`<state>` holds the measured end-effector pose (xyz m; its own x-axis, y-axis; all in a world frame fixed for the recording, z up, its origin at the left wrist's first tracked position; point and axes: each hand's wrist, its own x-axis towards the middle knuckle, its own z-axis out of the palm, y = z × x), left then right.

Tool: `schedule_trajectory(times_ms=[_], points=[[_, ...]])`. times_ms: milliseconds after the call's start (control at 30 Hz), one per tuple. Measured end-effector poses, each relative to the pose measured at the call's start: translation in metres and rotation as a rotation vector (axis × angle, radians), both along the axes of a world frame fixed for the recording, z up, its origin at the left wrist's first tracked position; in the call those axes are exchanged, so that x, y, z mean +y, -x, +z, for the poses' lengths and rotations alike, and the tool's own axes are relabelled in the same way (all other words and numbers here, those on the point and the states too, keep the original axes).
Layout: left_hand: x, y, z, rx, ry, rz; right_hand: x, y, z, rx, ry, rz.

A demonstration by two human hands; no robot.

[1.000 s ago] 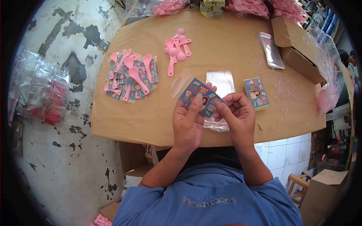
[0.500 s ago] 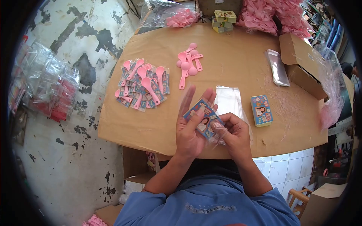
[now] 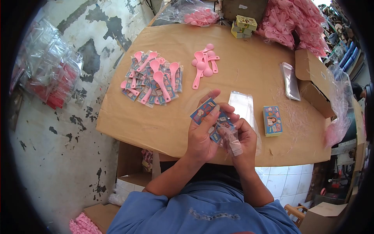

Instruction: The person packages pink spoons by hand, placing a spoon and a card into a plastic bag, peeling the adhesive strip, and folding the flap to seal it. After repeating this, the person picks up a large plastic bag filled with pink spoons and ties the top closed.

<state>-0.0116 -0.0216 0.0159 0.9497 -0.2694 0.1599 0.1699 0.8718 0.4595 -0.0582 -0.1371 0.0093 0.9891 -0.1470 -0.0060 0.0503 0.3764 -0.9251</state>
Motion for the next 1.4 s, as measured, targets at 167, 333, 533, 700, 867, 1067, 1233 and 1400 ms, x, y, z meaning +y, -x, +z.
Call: schedule_trajectory(times_ms=[167,333,533,700,867,1067,1233,1400], points=[[0.004,0.004,-0.003,0.04,-0.021,-0.028,0.003,-0.004,-0.013,-0.097,0.164,-0.081],[0.02,0.0,-0.007,0.157,-0.012,0.076,-0.005,0.001,0.009,-0.393,0.776,-0.151],[0.068,-0.02,-0.033,0.269,0.181,0.151,-0.02,-0.001,0.054,-0.554,0.907,0.05],[0.083,-0.008,-0.036,0.305,0.095,0.191,-0.039,-0.077,0.084,-0.491,1.004,0.116],[0.067,0.014,-0.036,0.336,-0.057,0.113,-0.03,-0.228,0.035,-0.529,1.252,0.26],[0.071,0.031,-0.032,0.319,-0.151,0.094,-0.003,-0.318,-0.024,-0.424,1.692,0.212],[0.087,0.033,-0.037,0.319,-0.171,0.143,-0.014,-0.305,-0.029,-0.474,1.502,0.5],[0.082,0.025,-0.04,0.326,-0.148,0.096,-0.028,-0.245,-0.014,-0.563,1.371,0.474]])
